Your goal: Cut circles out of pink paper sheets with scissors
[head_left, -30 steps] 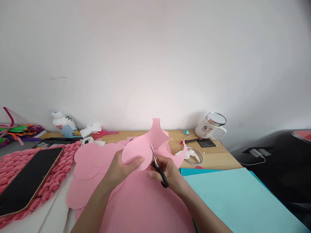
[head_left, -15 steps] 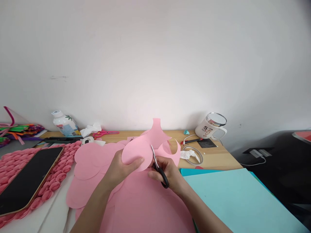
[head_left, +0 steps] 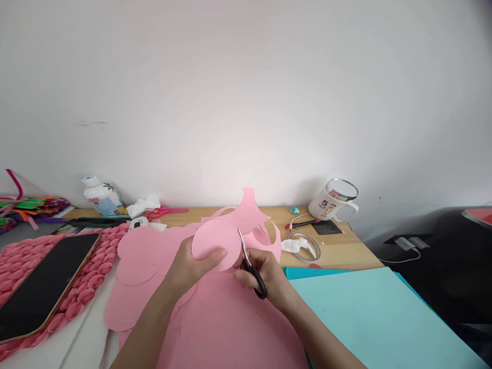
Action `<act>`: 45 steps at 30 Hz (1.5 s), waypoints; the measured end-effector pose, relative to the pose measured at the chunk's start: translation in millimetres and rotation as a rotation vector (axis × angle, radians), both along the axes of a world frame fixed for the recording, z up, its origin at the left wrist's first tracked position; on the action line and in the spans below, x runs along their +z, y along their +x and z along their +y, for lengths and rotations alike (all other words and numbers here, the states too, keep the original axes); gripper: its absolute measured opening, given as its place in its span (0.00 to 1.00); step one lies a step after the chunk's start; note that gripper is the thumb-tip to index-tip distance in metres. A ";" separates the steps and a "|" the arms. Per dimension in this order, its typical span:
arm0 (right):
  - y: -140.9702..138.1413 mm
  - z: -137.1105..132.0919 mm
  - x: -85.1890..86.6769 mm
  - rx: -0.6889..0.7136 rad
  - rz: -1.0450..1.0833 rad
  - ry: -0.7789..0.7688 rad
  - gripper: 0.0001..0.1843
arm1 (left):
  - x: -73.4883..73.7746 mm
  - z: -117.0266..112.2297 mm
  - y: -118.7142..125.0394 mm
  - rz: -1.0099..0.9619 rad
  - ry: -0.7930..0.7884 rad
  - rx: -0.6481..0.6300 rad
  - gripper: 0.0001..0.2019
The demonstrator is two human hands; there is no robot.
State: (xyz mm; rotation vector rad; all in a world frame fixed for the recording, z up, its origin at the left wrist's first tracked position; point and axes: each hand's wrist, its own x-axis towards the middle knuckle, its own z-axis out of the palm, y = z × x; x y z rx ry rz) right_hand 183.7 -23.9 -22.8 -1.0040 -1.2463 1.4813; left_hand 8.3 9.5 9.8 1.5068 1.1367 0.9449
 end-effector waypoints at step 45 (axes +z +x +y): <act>1.0 1.5 -6.7 -0.007 0.018 0.105 0.16 | 15.0 -10.6 14.7 -0.017 -0.066 0.047 0.09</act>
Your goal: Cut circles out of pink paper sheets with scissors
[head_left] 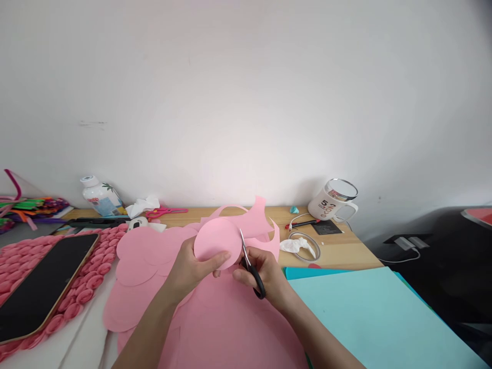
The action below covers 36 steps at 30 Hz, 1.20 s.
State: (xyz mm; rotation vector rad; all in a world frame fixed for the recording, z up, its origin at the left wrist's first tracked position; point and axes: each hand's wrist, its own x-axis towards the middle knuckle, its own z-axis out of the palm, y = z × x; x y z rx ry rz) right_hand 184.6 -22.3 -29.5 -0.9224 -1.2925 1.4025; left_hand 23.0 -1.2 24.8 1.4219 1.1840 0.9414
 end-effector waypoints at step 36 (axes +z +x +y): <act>-1.8 -1.1 4.4 -0.020 -0.033 -0.062 0.17 | -11.0 8.3 -11.7 -0.018 0.079 -0.074 0.07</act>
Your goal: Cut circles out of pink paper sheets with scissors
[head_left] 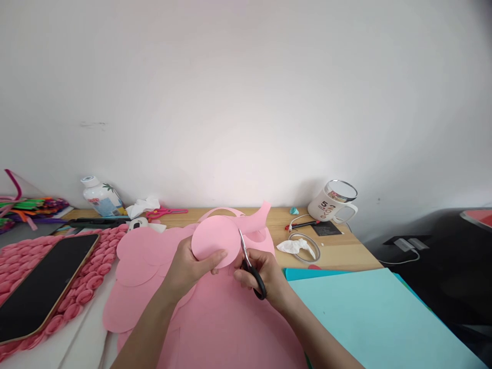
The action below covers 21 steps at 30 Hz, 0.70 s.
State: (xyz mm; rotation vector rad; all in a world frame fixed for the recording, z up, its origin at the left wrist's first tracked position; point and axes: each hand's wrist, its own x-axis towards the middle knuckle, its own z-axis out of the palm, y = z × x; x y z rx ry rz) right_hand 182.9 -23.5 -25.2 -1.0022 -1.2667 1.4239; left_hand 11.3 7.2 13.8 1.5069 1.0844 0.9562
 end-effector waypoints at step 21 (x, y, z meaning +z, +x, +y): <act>-1.3 0.2 -1.5 0.016 0.028 -0.001 0.16 | 4.6 -2.6 5.8 -0.010 -0.091 0.087 0.07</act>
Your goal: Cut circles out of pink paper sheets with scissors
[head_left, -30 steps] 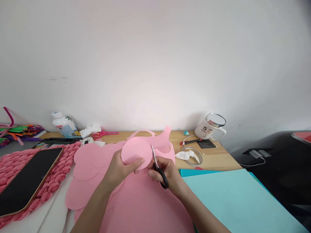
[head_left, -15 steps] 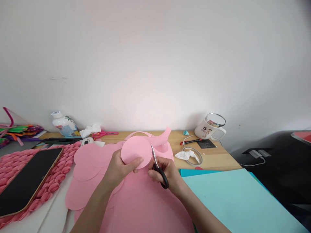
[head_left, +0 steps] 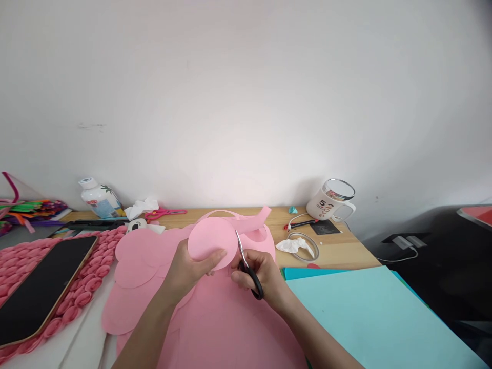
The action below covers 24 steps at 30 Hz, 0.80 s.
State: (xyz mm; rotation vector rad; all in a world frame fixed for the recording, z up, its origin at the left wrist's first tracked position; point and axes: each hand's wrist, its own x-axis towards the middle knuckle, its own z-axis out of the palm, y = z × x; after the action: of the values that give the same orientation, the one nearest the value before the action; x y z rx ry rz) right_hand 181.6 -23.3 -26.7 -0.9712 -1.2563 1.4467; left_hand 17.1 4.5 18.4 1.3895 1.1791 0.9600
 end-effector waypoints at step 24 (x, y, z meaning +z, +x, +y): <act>1.9 0.8 -3.7 -0.008 0.049 0.054 0.15 | -3.9 1.3 -3.5 -0.027 -0.029 -0.111 0.14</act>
State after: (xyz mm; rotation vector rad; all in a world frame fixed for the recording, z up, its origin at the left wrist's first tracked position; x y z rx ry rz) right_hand 183.4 -22.5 -30.4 -0.8982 -1.2482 1.4154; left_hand 13.6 5.8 14.5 1.4001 1.0806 0.8779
